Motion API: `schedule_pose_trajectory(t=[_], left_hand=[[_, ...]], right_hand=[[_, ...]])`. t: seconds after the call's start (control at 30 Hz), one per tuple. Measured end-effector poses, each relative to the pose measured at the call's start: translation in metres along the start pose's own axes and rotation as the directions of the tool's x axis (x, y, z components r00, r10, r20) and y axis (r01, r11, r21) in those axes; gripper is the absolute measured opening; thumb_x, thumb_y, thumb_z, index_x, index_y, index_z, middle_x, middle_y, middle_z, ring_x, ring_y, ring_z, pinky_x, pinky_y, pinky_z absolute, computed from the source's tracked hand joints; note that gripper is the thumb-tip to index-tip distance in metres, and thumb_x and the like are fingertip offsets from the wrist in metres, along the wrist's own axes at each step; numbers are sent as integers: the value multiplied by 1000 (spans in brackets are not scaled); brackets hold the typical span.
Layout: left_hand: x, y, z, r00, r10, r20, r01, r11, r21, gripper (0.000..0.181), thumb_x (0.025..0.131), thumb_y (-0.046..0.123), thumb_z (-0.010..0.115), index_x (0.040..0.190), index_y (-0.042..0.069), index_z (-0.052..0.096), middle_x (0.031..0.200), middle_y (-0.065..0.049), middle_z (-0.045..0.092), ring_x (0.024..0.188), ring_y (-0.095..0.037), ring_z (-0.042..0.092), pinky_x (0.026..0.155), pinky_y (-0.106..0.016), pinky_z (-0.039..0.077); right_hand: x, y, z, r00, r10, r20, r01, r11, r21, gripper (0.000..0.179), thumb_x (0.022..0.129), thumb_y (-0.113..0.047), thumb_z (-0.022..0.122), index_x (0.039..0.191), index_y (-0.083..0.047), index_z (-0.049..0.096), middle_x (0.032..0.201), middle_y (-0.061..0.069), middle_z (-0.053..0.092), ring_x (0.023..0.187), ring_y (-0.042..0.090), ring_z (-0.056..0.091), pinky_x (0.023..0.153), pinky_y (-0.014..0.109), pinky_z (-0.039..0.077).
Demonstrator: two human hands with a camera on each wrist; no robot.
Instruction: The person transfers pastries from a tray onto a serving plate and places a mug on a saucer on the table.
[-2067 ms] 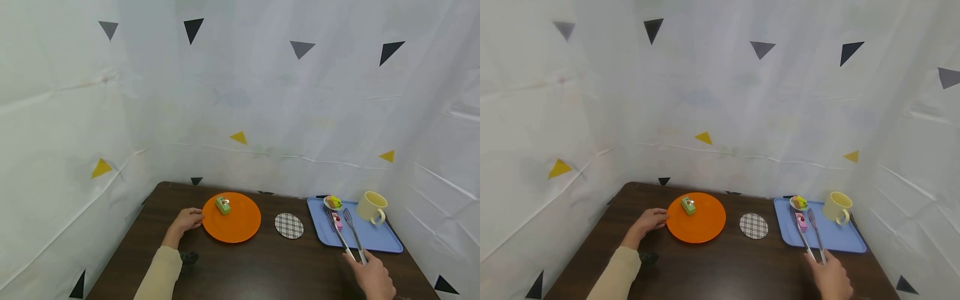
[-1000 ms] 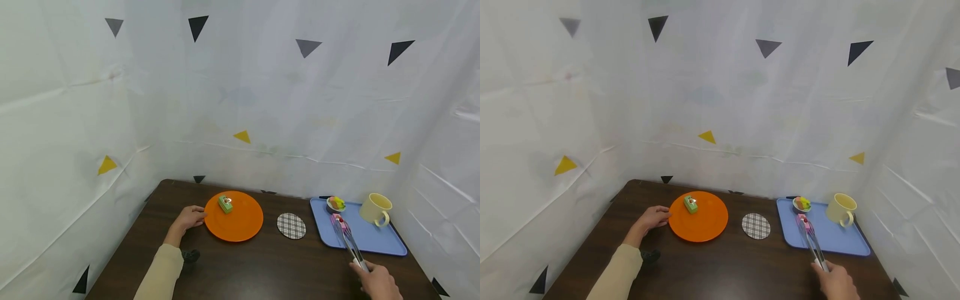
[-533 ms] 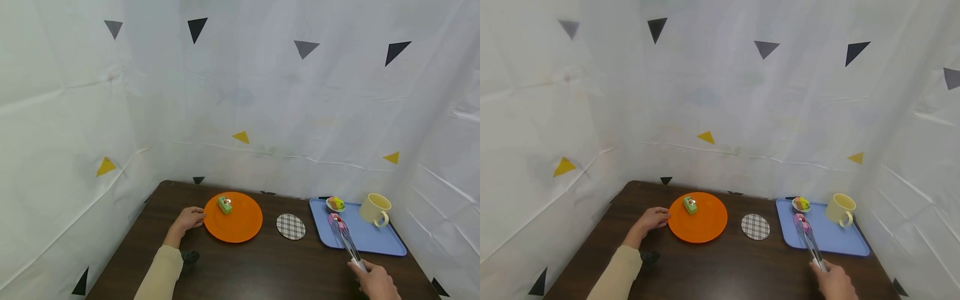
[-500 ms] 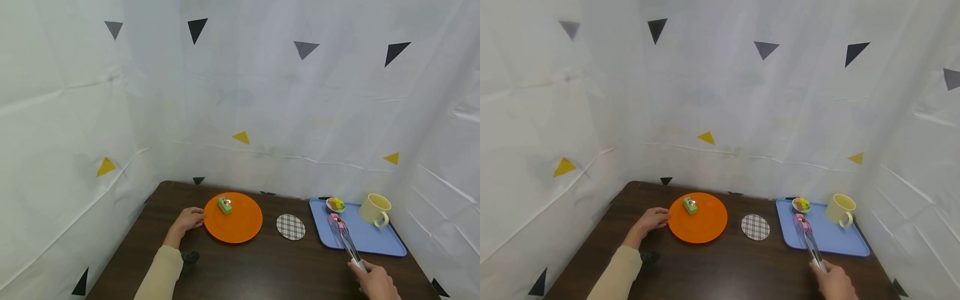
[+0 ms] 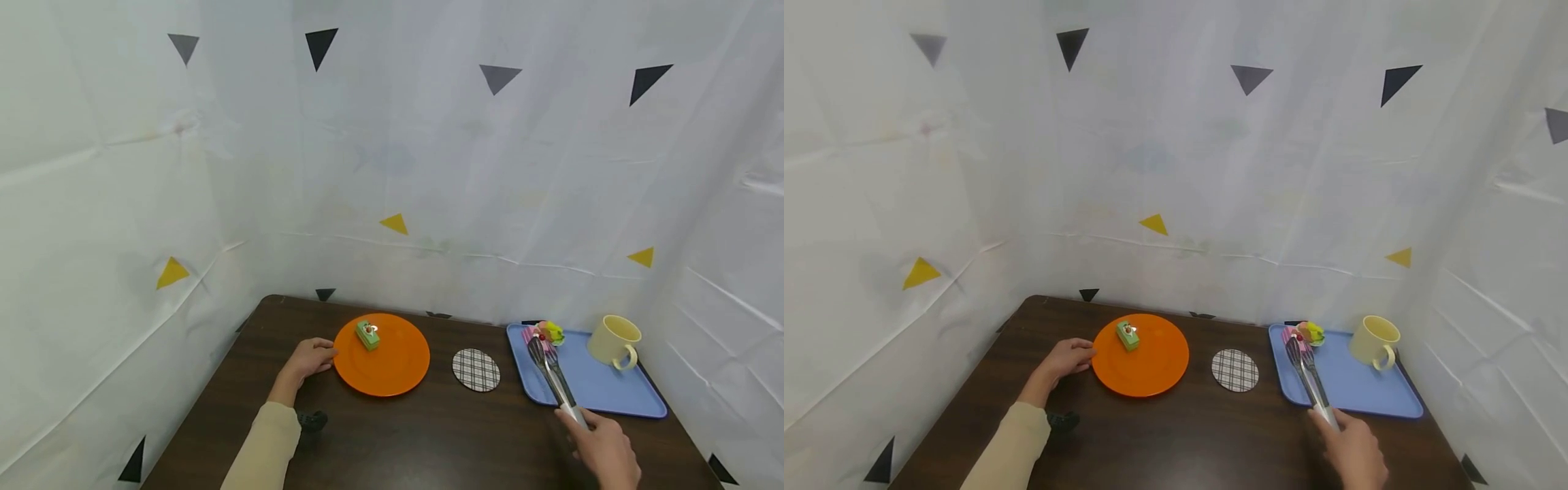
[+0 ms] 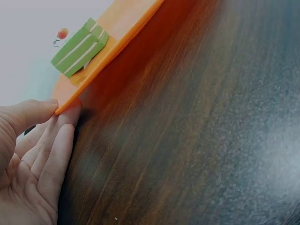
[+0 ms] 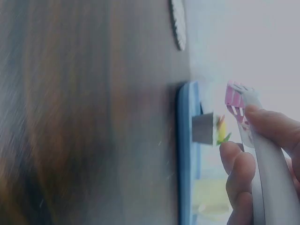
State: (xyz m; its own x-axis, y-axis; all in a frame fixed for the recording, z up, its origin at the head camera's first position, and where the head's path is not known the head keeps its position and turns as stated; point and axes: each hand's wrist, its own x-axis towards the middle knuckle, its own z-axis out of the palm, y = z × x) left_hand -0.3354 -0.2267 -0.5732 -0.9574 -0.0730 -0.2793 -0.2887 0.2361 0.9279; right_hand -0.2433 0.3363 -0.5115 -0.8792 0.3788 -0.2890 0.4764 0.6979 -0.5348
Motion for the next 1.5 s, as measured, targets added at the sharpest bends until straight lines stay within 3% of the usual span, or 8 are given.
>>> schedule_pose_trajectory(t=[0.17,0.43,0.87,1.07,1.5], left_hand=[[-2,1,0,1000,-1,-7,1,1000,1,42,110,23,64,142,-4,62,134,-22,69,114,-27,72,100,-38,63],[2,-2,2,999,13,-30,-13,1000,-5,40,109,21,64,139,-5,64,127,-21,71,107,-24,73,95,-35,64],[5,-1,6,998,26,-61,-27,1000,-14,37,108,19,66,134,-7,65,112,-17,74,90,-16,73,84,-30,66],[4,-3,7,998,31,-60,-32,999,-6,38,108,20,65,135,-7,65,114,-19,73,91,-16,73,83,-30,66],[1,-5,7,995,74,-65,-73,997,18,38,109,21,65,136,-7,63,121,-23,73,91,-17,72,81,-29,65]], right_hand=[[-1,-12,-2,998,-49,43,50,999,-9,117,86,-90,61,160,-2,44,89,5,79,76,19,72,67,44,49],[-4,-27,10,992,-116,48,115,993,10,120,83,-94,59,161,-5,44,87,3,80,73,16,72,61,37,44],[-16,-63,28,975,-220,27,218,974,65,111,86,-89,62,159,-6,51,93,5,81,70,12,71,60,34,43],[-19,-75,41,964,-264,8,263,963,64,95,92,-79,66,155,-9,58,88,-1,79,68,11,70,60,33,43],[-20,-93,71,952,-304,17,302,951,70,95,90,-78,69,157,-13,57,90,3,78,63,12,72,59,35,46]])
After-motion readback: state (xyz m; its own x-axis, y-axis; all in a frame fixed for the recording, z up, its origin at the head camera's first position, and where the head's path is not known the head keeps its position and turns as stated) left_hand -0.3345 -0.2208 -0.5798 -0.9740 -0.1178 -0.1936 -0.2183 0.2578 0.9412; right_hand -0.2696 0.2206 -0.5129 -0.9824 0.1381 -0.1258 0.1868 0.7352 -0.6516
